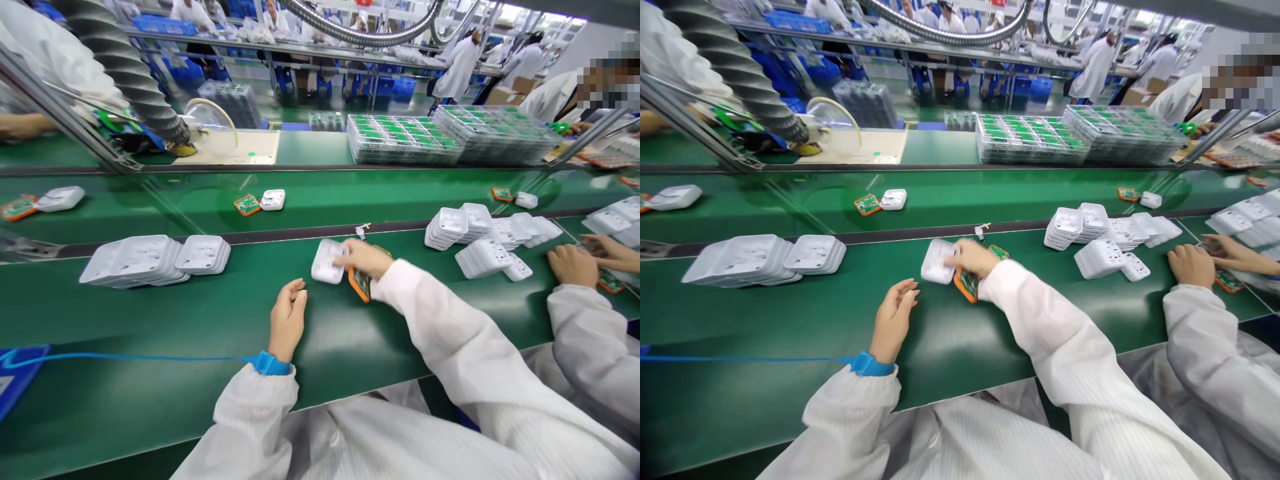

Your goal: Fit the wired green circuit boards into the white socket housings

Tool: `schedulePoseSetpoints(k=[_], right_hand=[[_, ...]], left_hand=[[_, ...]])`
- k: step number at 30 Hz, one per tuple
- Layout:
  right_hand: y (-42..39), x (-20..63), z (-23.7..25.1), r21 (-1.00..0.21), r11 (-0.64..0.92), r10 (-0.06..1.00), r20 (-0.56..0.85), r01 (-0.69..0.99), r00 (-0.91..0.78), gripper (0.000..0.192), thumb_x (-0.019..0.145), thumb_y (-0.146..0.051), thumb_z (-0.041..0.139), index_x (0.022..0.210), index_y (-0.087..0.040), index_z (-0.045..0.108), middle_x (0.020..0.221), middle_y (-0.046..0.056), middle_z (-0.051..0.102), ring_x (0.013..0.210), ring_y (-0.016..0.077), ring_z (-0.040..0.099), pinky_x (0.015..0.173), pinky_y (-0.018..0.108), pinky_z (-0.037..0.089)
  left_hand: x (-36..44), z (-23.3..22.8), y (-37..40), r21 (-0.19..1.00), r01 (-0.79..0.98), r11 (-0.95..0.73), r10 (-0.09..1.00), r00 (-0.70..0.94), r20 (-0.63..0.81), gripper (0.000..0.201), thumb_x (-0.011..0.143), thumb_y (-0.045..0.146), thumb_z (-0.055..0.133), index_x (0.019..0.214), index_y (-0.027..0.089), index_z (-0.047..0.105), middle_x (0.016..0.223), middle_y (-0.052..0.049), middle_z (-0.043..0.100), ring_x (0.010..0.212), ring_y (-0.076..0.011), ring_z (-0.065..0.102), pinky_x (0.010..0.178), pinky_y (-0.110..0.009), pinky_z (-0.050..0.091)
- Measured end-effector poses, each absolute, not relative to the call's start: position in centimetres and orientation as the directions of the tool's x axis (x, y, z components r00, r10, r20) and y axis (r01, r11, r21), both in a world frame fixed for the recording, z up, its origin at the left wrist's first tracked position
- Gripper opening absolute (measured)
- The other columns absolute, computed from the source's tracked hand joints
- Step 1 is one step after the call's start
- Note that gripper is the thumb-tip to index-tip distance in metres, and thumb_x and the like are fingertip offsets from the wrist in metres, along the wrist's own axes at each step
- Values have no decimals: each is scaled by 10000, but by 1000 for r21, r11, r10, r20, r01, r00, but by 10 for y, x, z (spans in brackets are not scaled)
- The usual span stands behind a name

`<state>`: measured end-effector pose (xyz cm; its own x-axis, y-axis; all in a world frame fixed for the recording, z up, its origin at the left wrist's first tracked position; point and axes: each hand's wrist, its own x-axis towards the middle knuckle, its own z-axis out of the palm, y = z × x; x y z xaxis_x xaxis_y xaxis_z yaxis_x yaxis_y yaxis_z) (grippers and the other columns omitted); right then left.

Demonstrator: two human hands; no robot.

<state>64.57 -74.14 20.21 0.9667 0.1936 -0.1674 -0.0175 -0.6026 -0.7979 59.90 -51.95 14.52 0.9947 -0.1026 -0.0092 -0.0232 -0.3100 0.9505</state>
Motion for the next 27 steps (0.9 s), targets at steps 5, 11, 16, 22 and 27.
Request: schedulePoseSetpoints(k=[5, 11, 16, 22, 27], right_hand=[[-789, 679, 208, -680, -711, -330, 95, -181, 939, 377, 885, -374, 482, 1134, -93, 509, 1112, 157, 556, 960, 203, 545, 855, 357, 425], [-758, 603, 157, -373, -925, -106, 87, -66, 991, 279, 866, -306, 519, 1062, -109, 551, 1122, 166, 528, 1057, 272, 451, 897, 428, 374], [-745, 561, 161, -472, -869, 68, 186, 150, 980, 275, 891, -244, 471, 1143, -143, 515, 1086, 112, 533, 985, 214, 459, 878, 363, 397], [-765, 580, 150, -364, -931, -45, 196, 30, 980, 240, 838, -106, 478, 1055, -150, 571, 997, 110, 530, 912, 220, 436, 834, 352, 391], [-762, 591, 137, -433, -901, -75, 224, 30, 972, 153, 883, -141, 398, 863, -161, 548, 847, 69, 537, 808, 195, 465, 775, 321, 393]], left_hand=[[601, 145, -519, 926, -17, -376, -91, 996, -19, 340, 826, 392, 497, 1084, 182, 569, 1113, -97, 612, 966, -192, 593, 850, -341, 469], [599, 154, -523, 868, -102, -486, -138, 990, 40, 279, 823, 358, 475, 1015, 194, 595, 1031, -74, 610, 870, -183, 603, 772, -321, 481], [598, 155, -525, 788, -213, -578, -225, 970, 98, 235, 827, 323, 458, 978, 202, 592, 993, -60, 593, 843, -181, 589, 755, -318, 474], [605, 157, -549, 591, -333, -735, -308, 940, 146, 138, 830, 277, 465, 875, 202, 572, 907, -75, 562, 886, -228, 543, 795, -363, 428], [615, 160, -585, 377, -354, -856, -343, 934, 97, 142, 849, 302, 473, 862, 195, 565, 901, -94, 546, 908, -267, 507, 753, -382, 381]])
